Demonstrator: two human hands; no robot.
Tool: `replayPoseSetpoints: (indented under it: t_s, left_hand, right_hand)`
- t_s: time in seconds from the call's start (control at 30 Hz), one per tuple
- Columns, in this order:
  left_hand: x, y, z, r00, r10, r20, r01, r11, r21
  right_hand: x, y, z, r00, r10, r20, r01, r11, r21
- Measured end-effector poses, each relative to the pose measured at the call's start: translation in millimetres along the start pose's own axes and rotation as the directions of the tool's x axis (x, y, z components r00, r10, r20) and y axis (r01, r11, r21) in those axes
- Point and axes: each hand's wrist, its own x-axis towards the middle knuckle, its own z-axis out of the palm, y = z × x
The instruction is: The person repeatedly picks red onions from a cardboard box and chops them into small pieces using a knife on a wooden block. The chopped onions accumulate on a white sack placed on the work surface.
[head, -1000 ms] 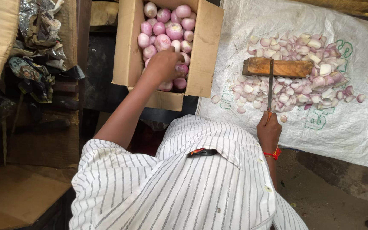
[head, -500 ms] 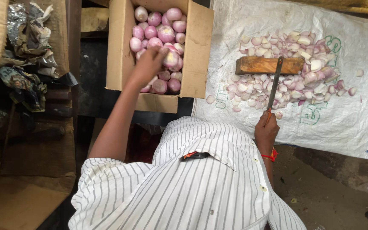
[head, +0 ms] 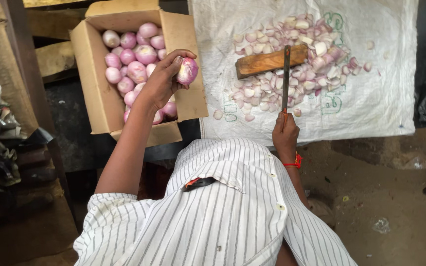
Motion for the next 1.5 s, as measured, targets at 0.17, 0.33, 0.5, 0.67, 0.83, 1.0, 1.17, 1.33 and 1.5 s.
replayPoseSetpoints:
  t_s: [0.17,0.33,0.5,0.67,0.83,1.0,1.17,1.33,1.5]
  left_hand:
    - [20.6,-2.7,23.8,0.988,0.017,0.153,-0.037,0.991,0.129]
    - [25.5,-9.0,42.4,0.984,-0.027,0.178,0.002,0.99,0.138]
    - [27.2,-20.7,82.0,0.963,0.073,0.261,-0.158,0.933,0.324]
    - [22.3,-31.4,130.3,0.949,0.033,0.314,-0.176,0.882,0.438]
    - [25.0,-30.0,168.5,0.9,-0.047,0.434,-0.145,0.905,0.399]
    - [28.4,-26.6,189.9,0.858,-0.104,0.503,-0.16,0.877,0.454]
    - [31.9,-27.0,200.0,0.85,-0.172,0.498,-0.11,0.866,0.487]
    - [33.0,-28.4,203.4,0.835,-0.172,0.523,-0.13,0.861,0.491]
    - [33.0,-28.4,202.5,0.837,-0.208,0.506,-0.104,0.848,0.52]
  right_hand:
    - [-6.7,3.9,-6.1,0.997,-0.044,-0.07,0.042,0.999,-0.032]
    - [-18.6,9.1,-9.3,0.997,0.069,-0.047,-0.067,0.997,0.04]
    - [-14.3,-18.8,-15.7,0.993,-0.024,-0.112,0.048,0.975,0.219]
    - [-1.9,-69.1,-41.6,0.978,0.207,-0.013,-0.163,0.806,0.569]
    - [13.8,-100.1,-71.1,0.983,-0.125,-0.135,0.171,0.894,0.413]
    - [17.1,-92.7,-77.0,0.977,-0.174,-0.123,0.206,0.922,0.329]
    - [10.4,-81.8,-76.2,0.987,-0.118,-0.109,0.152,0.905,0.398]
    - [10.6,-81.4,-77.6,0.98,-0.137,-0.143,0.185,0.894,0.409]
    - [15.5,-84.9,-76.9,0.962,-0.214,-0.169,0.258,0.916,0.307]
